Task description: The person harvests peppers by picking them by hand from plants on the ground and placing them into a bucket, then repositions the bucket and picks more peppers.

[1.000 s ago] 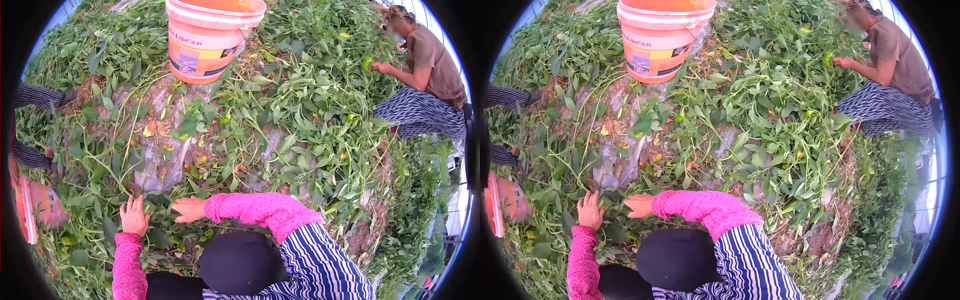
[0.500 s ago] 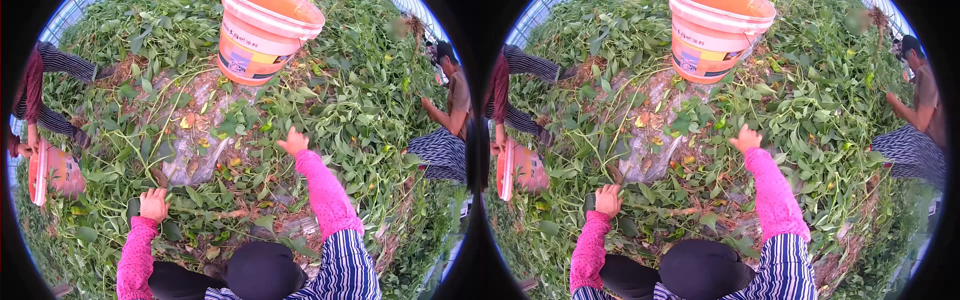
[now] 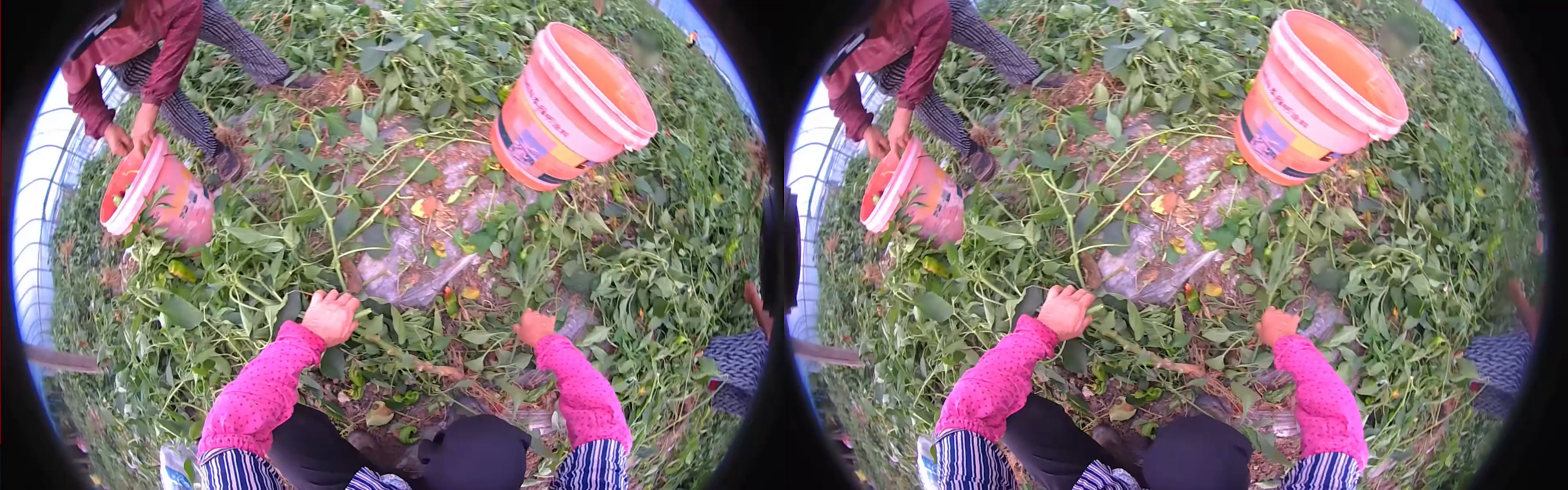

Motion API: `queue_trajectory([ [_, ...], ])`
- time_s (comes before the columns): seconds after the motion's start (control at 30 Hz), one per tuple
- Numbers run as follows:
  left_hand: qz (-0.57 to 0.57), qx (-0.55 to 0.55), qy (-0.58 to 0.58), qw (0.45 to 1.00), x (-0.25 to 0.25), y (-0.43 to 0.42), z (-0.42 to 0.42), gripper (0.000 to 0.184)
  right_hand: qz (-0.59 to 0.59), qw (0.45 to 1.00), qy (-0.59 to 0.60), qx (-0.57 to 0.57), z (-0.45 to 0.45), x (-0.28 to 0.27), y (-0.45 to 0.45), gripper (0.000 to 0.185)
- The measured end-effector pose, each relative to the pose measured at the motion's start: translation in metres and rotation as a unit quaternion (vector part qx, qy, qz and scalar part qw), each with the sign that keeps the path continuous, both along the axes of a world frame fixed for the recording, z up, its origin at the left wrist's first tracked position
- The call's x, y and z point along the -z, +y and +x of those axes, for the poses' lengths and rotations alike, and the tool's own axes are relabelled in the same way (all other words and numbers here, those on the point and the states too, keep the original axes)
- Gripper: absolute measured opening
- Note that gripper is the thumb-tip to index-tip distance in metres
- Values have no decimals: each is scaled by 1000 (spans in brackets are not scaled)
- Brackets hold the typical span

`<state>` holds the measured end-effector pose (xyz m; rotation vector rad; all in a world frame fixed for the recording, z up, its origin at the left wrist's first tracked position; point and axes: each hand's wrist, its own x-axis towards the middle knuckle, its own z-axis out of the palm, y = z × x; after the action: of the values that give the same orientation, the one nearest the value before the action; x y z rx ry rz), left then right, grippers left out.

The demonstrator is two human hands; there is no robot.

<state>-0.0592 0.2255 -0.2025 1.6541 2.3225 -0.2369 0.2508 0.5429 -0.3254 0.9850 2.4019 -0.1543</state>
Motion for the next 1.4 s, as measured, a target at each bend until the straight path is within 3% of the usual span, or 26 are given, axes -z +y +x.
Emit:
queue_trajectory([
  [0.13, -23, -7, -34, 999, -11, 5, -7, 33, -30, 990, -116, -72, -58, -50, 27, 38],
  [0.23, -14, -2, -42, 999, -16, 6, -19, 34, -13, 991, -40, -126, -114, -69, 22, 30],
  [0.37, 39, -13, -48, 998, -10, 4, -24, 33, -89, 978, 36, -185, -190, -88, 1, 29],
  [0.43, 61, -8, -43, 997, -9, 2, -22, 36, -208, 955, 167, -127, -222, -81, -11, 32],
  [0.47, 71, -12, -40, 997, -9, 1, -19, 38, -225, 950, 161, -142, -236, -78, -18, 32],
  [0.53, 67, -26, -57, 996, -21, 2, -10, 47, -310, 903, 264, -139, -258, -77, -29, 30],
  [0.63, 111, -1, -50, 993, -41, -9, 14, 63, -371, 891, 245, -95, -277, -88, -50, 25],
  [0.8, 200, -27, -49, 978, -63, -57, 61, 45, -450, 867, 214, -20, -248, -109, -70, 23],
  [0.87, 193, -59, -130, 971, -53, -88, 87, 30, -438, 877, 198, -24, -222, -123, -79, 21],
  [0.9, 187, -63, -139, 970, -48, -102, 103, 30, -470, 861, 190, 37, -204, -124, -81, 20],
  [1.0, 123, 5, -174, 977, -5, -142, 142, 31, -509, 837, 155, 128, -145, -123, -82, 18],
  [1.07, -65, 47, -209, 975, 37, -177, 157, 34, -514, 833, 126, 162, -92, -121, -75, 16],
  [1.13, -199, 10, -256, 946, 46, -204, 158, 35, -478, 871, 80, 80, -36, -121, -63, 14],
  [1.2, -205, -2, -259, 944, 34, -221, 175, 42, -489, 860, 77, 125, 13, -131, -61, 13],
  [1.27, -114, -14, -214, 970, 18, -223, 215, 49, -504, 845, 77, 160, 42, -155, -71, 12],
  [1.33, -55, -36, -308, 949, -34, -203, 232, 48, -493, 805, 106, 313, 65, -185, -95, 11],
  [1.4, -91, -111, -380, 914, -91, -174, 231, 48, -501, 774, 105, 371, 78, -213, -123, 10],
])
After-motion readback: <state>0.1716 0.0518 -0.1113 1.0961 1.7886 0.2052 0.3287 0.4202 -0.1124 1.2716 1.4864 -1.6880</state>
